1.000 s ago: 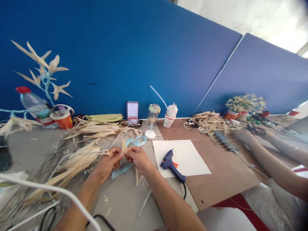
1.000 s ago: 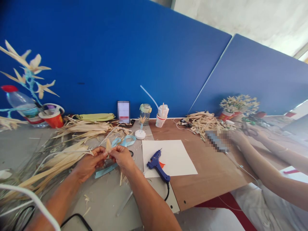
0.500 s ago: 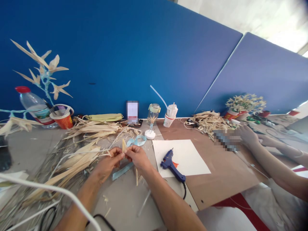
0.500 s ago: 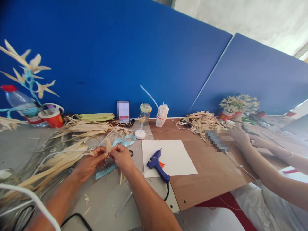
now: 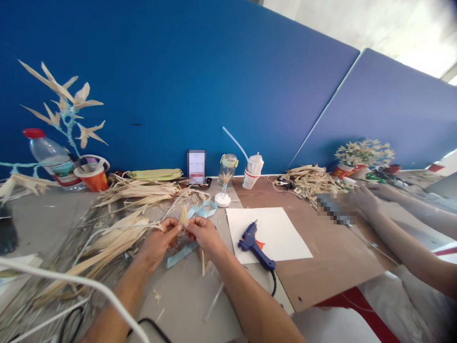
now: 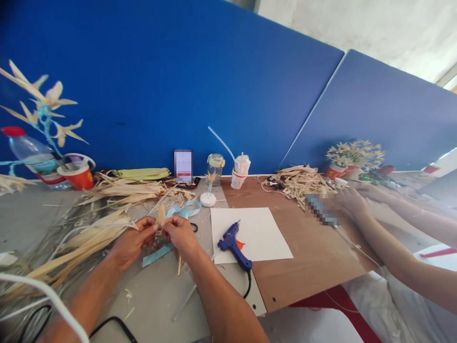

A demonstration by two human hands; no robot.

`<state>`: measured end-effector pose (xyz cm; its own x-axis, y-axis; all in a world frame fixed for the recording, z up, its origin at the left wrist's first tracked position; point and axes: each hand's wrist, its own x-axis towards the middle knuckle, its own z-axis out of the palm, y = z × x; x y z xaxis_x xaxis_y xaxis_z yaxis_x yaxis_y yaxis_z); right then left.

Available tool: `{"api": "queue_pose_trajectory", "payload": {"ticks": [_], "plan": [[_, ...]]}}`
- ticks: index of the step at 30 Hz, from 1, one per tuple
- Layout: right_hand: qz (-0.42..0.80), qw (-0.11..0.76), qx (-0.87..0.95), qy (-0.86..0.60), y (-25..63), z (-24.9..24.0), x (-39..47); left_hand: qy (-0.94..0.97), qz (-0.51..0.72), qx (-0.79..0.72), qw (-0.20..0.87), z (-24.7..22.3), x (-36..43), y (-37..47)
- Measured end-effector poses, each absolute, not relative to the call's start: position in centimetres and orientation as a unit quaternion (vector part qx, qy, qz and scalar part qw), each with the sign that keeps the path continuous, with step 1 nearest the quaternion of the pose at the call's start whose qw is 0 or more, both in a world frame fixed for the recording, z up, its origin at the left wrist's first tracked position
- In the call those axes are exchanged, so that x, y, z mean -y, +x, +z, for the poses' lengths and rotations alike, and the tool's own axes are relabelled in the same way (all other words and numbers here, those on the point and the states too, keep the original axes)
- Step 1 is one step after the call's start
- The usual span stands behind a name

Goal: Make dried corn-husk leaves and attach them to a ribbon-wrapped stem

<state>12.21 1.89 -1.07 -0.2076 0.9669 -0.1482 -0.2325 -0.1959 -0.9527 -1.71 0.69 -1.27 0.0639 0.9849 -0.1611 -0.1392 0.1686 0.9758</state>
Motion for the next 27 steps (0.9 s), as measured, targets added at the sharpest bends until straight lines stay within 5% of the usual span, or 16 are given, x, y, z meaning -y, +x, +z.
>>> {"api": "queue_pose_trajectory", "payload": {"ticks": [8,15,27], "plan": [[0.654,0.458,0.427,-0.425,12.2,-1.3,-1.9,0.408,0.52,-0.477,0.58,-1.1,-0.9,-1.7],[0.633,0.568,0.367,-0.377,13.2,-0.4,-2.4,0.451,0.447,-0.463,0.618,-1.0,-0.8,-2.2],[0.71,0.457,0.4,-0.357,12.6,-1.1,-2.1,0.451,0.444,-0.472,0.614,-1.0,-0.7,-2.2]]}}
